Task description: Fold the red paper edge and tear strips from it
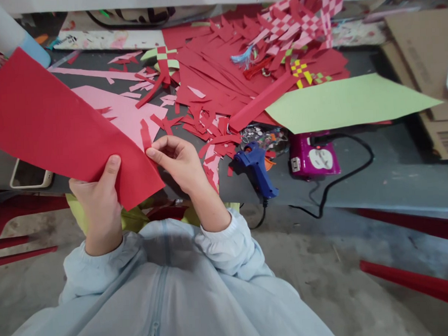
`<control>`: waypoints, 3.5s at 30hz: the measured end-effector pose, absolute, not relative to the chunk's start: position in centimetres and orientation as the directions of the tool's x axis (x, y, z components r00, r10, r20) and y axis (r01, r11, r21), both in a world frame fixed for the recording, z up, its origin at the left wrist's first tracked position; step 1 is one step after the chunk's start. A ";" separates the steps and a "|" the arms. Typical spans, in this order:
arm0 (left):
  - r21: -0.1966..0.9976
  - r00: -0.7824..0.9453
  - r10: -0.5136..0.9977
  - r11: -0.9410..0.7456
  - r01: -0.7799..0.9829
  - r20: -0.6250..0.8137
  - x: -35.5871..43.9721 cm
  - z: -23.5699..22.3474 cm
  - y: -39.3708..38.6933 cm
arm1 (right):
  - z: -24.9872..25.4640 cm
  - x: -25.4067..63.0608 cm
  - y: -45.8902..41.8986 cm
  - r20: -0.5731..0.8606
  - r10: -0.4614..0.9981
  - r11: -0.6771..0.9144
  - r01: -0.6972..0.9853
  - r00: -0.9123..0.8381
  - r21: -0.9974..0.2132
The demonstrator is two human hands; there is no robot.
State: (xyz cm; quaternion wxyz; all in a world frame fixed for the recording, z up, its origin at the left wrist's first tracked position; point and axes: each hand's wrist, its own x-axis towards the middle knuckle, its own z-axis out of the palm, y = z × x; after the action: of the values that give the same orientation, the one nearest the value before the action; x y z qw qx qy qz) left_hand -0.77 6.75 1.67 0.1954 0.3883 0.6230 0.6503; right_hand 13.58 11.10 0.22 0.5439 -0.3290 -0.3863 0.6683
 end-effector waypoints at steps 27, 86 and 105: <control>0.939 -0.672 0.671 -0.113 0.324 0.313 -0.8 1.4 6.8 | -0.2 13.5 11.1 -0.034 0.984 -0.116 -0.481 -0.177 -0.869; 0.981 -0.629 0.754 -0.161 0.104 0.191 -0.5 2.1 6.7 | -0.4 13.6 11.0 -0.035 0.983 -0.111 -0.426 -0.183 -0.898; 0.982 -0.672 0.716 -0.144 0.125 0.191 -0.7 1.9 6.8 | -0.1 13.7 11.0 -0.086 0.976 -0.174 -0.476 -0.201 -0.862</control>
State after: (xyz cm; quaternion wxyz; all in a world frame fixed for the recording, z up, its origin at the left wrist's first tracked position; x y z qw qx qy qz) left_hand -0.69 6.83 1.89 0.2186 0.3410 0.6164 0.6752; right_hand 13.71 10.99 -0.13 0.5303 -0.3441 -0.3630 0.6846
